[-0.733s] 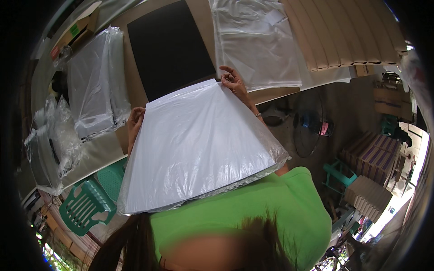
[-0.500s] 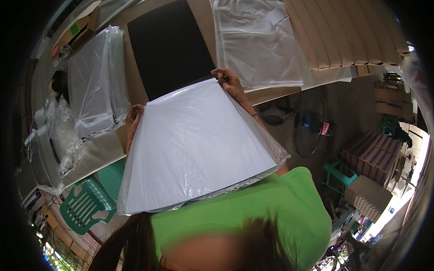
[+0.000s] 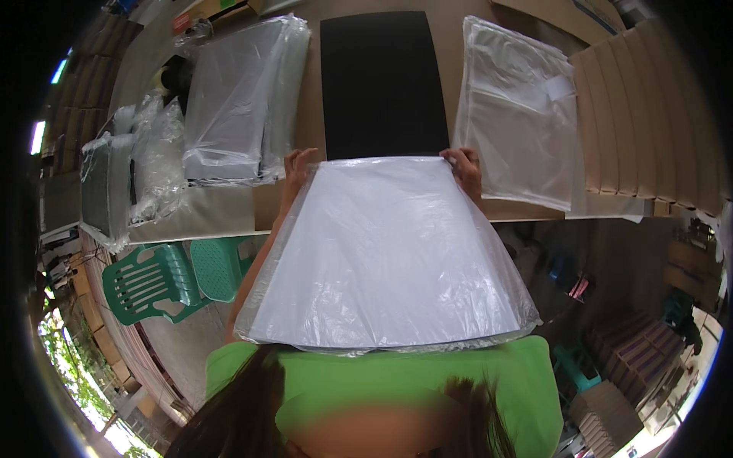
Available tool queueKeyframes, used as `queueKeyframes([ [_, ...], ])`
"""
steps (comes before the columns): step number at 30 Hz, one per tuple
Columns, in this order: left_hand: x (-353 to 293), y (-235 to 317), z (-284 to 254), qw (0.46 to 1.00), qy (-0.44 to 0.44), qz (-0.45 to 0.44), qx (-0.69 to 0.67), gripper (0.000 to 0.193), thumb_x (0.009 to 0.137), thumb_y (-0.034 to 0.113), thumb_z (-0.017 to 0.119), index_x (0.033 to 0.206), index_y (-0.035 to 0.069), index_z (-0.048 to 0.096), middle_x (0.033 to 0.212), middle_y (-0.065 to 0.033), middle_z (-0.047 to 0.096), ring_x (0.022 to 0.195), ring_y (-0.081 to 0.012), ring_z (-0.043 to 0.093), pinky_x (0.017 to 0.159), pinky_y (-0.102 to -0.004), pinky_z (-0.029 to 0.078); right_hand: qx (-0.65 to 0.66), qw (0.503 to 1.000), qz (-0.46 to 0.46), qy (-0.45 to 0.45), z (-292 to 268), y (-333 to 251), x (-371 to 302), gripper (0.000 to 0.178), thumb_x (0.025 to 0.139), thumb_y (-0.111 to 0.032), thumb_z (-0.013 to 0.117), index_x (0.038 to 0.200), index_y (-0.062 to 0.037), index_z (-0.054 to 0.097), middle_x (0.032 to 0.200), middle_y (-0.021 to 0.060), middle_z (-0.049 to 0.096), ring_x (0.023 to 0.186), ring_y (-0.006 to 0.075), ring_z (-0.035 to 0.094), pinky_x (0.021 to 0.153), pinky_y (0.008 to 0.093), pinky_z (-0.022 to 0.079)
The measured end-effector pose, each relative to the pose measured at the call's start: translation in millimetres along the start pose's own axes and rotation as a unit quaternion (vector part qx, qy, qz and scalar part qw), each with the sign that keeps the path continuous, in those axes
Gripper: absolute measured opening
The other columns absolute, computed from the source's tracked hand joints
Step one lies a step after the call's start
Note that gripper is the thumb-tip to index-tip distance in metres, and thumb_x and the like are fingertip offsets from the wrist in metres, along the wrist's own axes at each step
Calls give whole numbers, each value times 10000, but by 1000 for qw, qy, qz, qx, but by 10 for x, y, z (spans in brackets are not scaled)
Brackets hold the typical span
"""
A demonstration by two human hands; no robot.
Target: The person inserts rectangular items into plastic sleeves by hand, sliding each one into a bag and placing the packaged items onto a stack.
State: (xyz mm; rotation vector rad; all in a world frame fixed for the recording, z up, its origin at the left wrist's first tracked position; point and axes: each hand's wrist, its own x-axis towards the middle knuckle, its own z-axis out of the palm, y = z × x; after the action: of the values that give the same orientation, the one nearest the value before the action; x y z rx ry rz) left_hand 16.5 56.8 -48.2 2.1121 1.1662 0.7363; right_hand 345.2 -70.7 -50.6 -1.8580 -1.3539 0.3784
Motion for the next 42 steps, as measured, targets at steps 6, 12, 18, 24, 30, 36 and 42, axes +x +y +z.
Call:
queueKeyframes([
  [6, -390, -289, 71, 968, -43, 46, -244, 472, 726, 65, 671, 1184, 77, 558, 1245, -103, 447, 1187, -288, 449, 960, -353, 398, 1, 995, -96, -27, -112, 113, -285, 314, 725, -80, 669, 1034, -130, 649, 991, 103, 558, 999, 229, 507, 885, 312, 399],
  [12, -123, 278, -444, 955, -99, 6, -279, 289, 824, 192, 643, 1064, 38, 597, 1082, -73, 551, 1101, -188, 485, 906, -319, 401, 117, 988, 11, -97, -3, 251, -318, 205, 797, -186, 631, 963, -66, 644, 818, 120, 599, 828, 209, 572, 798, 317, 430],
  [18, 186, 217, -723, 904, 116, -160, -380, 366, 869, 329, 630, 1139, 95, 553, 911, 61, 546, 842, -54, 465, 760, -220, 349, 112, 989, -32, -96, -40, -760, 35, 86, 884, -46, 535, 911, -10, 609, 662, 82, 563, 573, 162, 529, 561, 291, 424],
  [24, 326, -842, -1810, 913, 175, -48, -365, 500, 927, 264, 514, 1333, -10, 414, 1324, -100, 447, 1237, -191, 386, 1068, -325, 247, 90, 987, -46, -121, -203, -753, 56, 98, 838, -10, 565, 921, -34, 612, 733, 107, 618, 642, 236, 585, 630, 327, 436],
  [30, 496, -768, -2455, 944, 148, -134, -262, 477, 864, 146, 543, 1301, -21, 452, 1265, -109, 513, 1163, -191, 468, 1022, -286, 307, 20, 995, -7, -100, -457, -367, -15, 139, 825, 12, 560, 948, -26, 613, 824, 141, 642, 718, 274, 617, 663, 345, 466],
  [36, 375, -1773, -2454, 961, 128, -229, -86, 470, 890, 130, 534, 1329, -3, 430, 1298, -115, 501, 1139, -175, 491, 955, -271, 370, -17, 996, 24, -84, -632, -108, -4, 155, 821, 10, 557, 957, -27, 621, 853, 141, 643, 734, 272, 623, 659, 348, 474],
  [42, 364, -2197, -2472, 914, 187, -69, 353, 383, 812, 192, 624, 1176, 78, 600, 1129, -170, 583, 1019, -284, 546, 892, -401, 417, -69, 997, 24, -2, -766, 119, 178, 127, 810, -32, 594, 929, -38, 638, 835, 133, 625, 778, 285, 599, 723, 369, 466],
])
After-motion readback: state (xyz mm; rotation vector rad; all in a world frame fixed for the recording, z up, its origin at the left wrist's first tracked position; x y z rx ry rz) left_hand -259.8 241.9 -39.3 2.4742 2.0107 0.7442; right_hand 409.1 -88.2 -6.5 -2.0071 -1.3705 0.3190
